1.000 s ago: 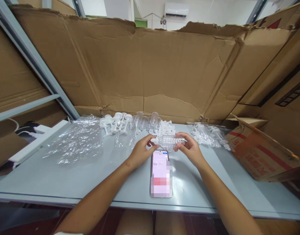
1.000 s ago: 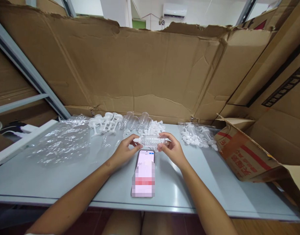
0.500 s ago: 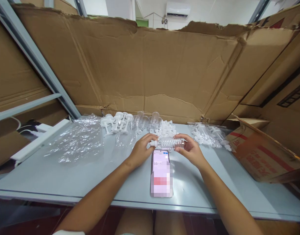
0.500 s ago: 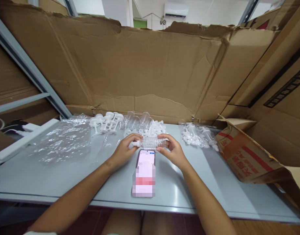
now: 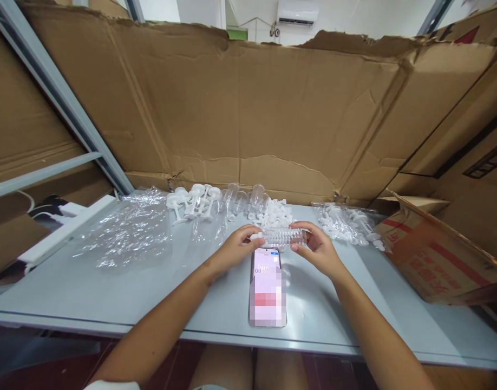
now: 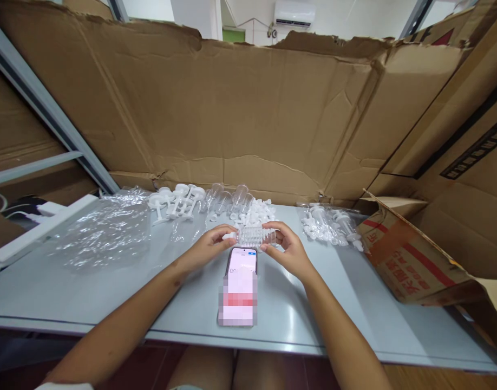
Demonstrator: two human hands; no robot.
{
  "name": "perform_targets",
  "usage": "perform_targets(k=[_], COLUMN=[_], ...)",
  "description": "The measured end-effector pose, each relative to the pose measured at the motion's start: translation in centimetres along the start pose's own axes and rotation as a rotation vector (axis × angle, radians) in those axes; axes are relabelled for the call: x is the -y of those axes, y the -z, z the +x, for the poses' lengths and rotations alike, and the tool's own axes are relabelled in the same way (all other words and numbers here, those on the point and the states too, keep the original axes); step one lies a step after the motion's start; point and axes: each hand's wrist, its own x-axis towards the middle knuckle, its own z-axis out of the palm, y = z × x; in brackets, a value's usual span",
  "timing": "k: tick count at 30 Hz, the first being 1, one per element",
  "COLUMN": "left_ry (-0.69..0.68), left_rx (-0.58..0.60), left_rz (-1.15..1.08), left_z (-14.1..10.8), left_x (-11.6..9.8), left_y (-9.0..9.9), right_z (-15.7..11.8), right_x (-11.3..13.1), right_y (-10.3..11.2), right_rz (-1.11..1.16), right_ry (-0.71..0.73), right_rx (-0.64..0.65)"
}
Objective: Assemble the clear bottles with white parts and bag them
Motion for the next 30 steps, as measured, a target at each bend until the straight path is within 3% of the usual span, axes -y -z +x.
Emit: perform_targets(k=[2,5,10,14,18,21,26,30], left_ry=[-0.068,-0.063,0.032,0.159,0.107,-0.001,-0.301,-0.367], left_rx=[-0.054,-0.099,0.108,0.08,0.084,-0.013,-0.105,-0.135], left_rz=[0.04,0.062,0.002,-0.131,-0.124,0.056,0.597,0.751], left_z=[-0.1,-0.4,-0.4,-0.1,0.2,0.0,-0.7,-0.9], left_x=[-0.1,-0.3,-0.3,0.3,0.6,0.2,-0.3,-0.1], left_y=[0.0,0.0,0.4,0.4,0.1,0.0,0.0,-0.2], right_z=[0.0,-0.1,-0.3,-0.2,0.0,0.1,0.1,0.2], right_x=[0.1,0.2,0.2,0.1,-0.1,-0.2,0.4,0.9], right_y=[0.0,-0.2,-0.4,-0.4,-0.5,-0.6,-0.6,-0.6], right_rz=[0.005,-0.008,-0.054,-0.084,-0.12,-0.067,0.082,0.101], right_ry=[0.004,-0.015,-0.013,0.024,0.103,0.082,-0.175,-0.237], right_rx=[0.007,0.023,0.028,0.029,0.013,-0.019,-0.074,-0.059])
